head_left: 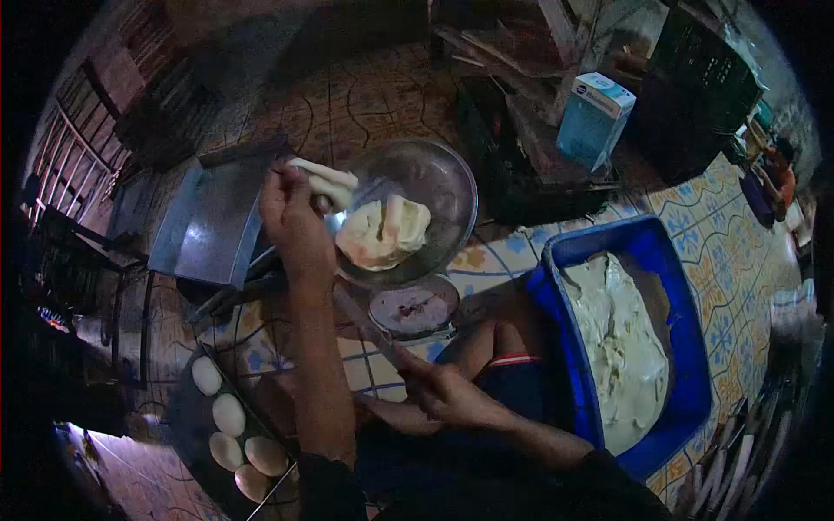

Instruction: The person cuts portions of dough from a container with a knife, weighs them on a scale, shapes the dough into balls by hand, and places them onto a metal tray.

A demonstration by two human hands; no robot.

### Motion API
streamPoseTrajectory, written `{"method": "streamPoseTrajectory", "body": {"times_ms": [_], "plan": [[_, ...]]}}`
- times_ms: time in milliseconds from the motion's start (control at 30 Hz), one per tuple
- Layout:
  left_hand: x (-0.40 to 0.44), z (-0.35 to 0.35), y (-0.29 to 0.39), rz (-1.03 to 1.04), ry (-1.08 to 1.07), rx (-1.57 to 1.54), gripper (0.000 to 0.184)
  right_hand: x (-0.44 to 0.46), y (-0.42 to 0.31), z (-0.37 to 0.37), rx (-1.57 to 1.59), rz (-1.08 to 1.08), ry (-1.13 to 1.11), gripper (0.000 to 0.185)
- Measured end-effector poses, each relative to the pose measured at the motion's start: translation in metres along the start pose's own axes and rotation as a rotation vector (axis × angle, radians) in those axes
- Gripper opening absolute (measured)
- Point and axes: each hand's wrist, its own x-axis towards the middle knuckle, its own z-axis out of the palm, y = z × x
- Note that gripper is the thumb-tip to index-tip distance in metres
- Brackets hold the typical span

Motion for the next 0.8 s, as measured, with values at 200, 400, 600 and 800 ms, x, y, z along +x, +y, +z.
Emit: {"method": "streamPoseTrajectory", "body": {"times_ms": [200, 400, 600, 800], "plan": [[-0.085, 0.006, 0.053, 0.173, 0.003, -0.228, 0.022, -0.062, 0.013, -0.034, -0.126, -0.096, 0.200, 0.076], [-0.179, -0.035, 0.015, 0.037, -0.170, -0.125, 0.022, -0.140, 0.040, -0.106, -0.129, 0.133, 1.129, 0.051], [-0.241, -0.023, -0.013, -0.127, -0.284, 0.168, 0.017, -0.187, 0.097, -0.122, -0.971, 0.447, 1.133, 0.042], [-0.273, 0.012, -0.021, -0.166, -0.619, 0.159, 0.033, -0.122, 0.043, -0.040, 0.421, 0.076, 0.668, 0.042]]}}
